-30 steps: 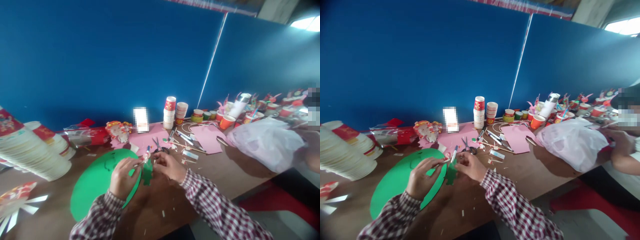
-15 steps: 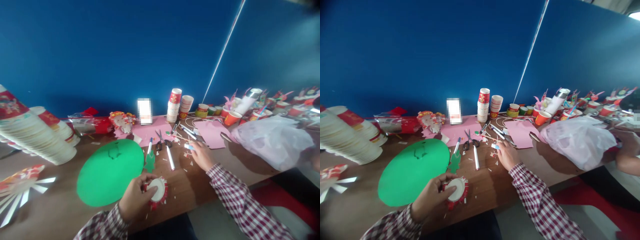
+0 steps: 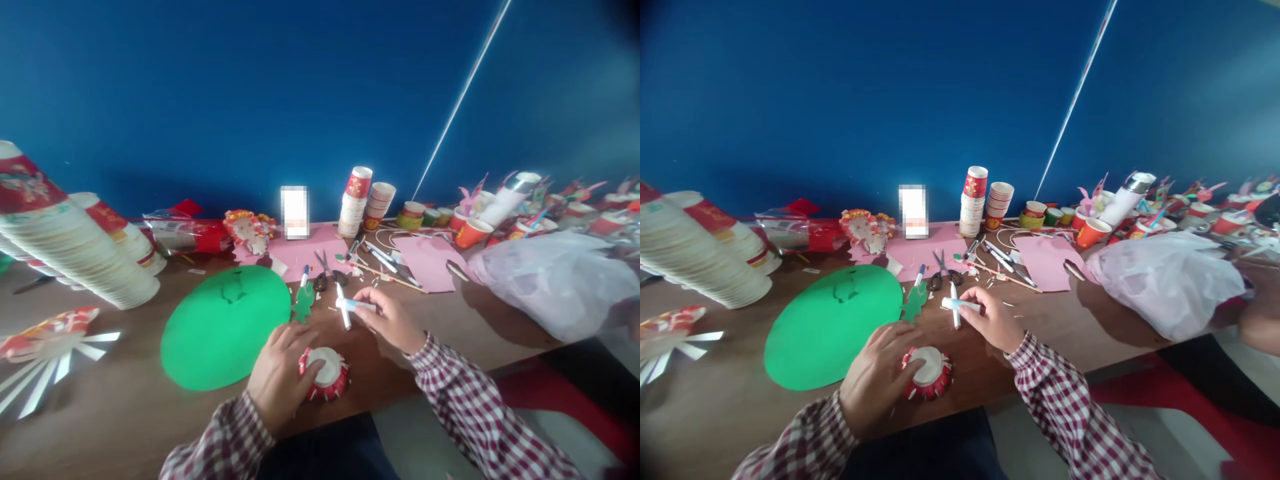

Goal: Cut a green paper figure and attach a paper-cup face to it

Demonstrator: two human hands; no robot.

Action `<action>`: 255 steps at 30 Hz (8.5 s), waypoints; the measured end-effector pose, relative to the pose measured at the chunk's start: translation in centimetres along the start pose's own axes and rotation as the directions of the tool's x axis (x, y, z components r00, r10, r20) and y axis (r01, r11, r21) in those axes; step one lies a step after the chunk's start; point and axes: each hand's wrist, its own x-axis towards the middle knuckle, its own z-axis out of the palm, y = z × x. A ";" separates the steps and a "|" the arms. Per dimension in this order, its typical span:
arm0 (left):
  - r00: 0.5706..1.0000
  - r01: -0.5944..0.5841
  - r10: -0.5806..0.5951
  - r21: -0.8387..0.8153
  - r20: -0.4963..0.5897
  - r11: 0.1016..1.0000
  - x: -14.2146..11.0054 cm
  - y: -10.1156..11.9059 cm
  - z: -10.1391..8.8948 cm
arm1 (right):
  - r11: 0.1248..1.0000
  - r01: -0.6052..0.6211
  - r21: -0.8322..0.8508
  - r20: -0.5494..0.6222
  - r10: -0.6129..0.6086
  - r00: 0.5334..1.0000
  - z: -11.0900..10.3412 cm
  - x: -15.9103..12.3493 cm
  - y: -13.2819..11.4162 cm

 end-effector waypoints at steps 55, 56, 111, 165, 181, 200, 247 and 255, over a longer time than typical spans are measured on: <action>0.958 -0.287 0.273 0.207 0.092 0.935 -1.8 1.2 2.5 | 0.892 0.382 -0.240 0.333 -0.294 0.896 4.2 -0.8 0.2; 0.958 -0.286 0.272 0.208 0.093 0.935 -1.7 1.2 2.5 | 0.893 0.376 -0.247 0.332 -0.287 0.899 4.2 -0.8 0.2; 0.976 -0.219 0.214 0.161 0.043 0.962 -2.0 1.1 3.0 | 0.923 0.304 -0.238 0.244 -0.246 0.938 3.0 -1.0 0.4; 0.980 -0.199 0.198 0.165 0.024 0.966 -2.1 1.1 3.3 | 0.865 0.417 -0.280 0.362 -0.308 0.880 4.3 -0.1 0.1; 0.979 -0.202 0.198 0.172 0.037 0.964 -2.0 1.2 3.2 | 0.873 0.402 -0.278 0.324 -0.308 0.894 4.5 0.2 0.2; 0.973 -0.209 0.225 0.214 -0.055 0.954 -0.3 0.8 0.6 | 0.984 0.178 0.007 -0.123 -0.176 0.977 3.1 2.8 0.1; 0.968 -0.222 0.188 0.223 0.164 0.949 2.9 -3.4 0.2 | 0.947 0.255 -0.195 -0.184 -0.291 0.939 5.4 6.7 0.3; 0.972 -0.190 0.154 0.212 0.179 0.959 3.1 -3.1 -0.5 | 0.929 0.288 -0.232 -0.136 -0.324 0.936 5.9 6.7 0.5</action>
